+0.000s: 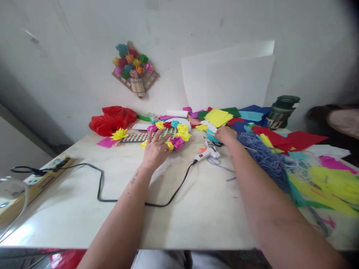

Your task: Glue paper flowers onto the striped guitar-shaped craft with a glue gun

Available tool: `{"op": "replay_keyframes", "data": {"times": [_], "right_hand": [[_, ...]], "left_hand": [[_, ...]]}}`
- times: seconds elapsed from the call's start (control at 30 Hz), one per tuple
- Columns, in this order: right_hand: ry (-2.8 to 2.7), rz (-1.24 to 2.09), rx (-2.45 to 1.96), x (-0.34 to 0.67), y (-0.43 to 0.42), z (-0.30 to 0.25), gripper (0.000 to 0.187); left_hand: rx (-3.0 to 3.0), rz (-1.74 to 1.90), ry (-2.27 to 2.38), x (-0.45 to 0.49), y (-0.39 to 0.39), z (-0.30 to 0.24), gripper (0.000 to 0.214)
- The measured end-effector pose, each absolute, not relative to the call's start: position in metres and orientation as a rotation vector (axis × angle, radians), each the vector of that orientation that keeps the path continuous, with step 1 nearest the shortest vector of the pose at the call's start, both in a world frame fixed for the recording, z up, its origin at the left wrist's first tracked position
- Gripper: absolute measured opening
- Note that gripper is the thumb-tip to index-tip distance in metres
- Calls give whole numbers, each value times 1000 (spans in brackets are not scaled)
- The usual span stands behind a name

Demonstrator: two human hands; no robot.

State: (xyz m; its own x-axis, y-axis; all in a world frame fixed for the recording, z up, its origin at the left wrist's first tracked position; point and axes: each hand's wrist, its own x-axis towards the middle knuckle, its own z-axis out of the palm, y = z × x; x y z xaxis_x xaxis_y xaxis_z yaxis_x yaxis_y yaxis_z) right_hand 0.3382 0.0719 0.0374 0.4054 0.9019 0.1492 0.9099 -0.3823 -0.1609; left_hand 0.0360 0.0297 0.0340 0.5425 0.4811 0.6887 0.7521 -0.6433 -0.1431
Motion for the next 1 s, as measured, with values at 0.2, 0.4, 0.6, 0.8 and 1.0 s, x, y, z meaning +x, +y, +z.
{"op": "replay_keyframes", "data": {"times": [0.2,0.4,0.6,0.8,1.0], "right_hand": [[-1529,-30,-2508,349,74,22,30],[-1599,-142,-2447,346,68,38,29],[-1692,-75,-2366,311,53,79,33],[-2190,585,-2371,276,32,78,42],[-1892,371,-2506,264,11,47,50]], "left_hand": [[-2350,-885,-980,35,32,33,18],[-2338,-879,-942,33,36,29,17],[-2336,-867,-953,33,36,29,17],[-2347,-845,-956,33,36,29,15],[-2363,-850,-1015,34,33,30,15]]}}
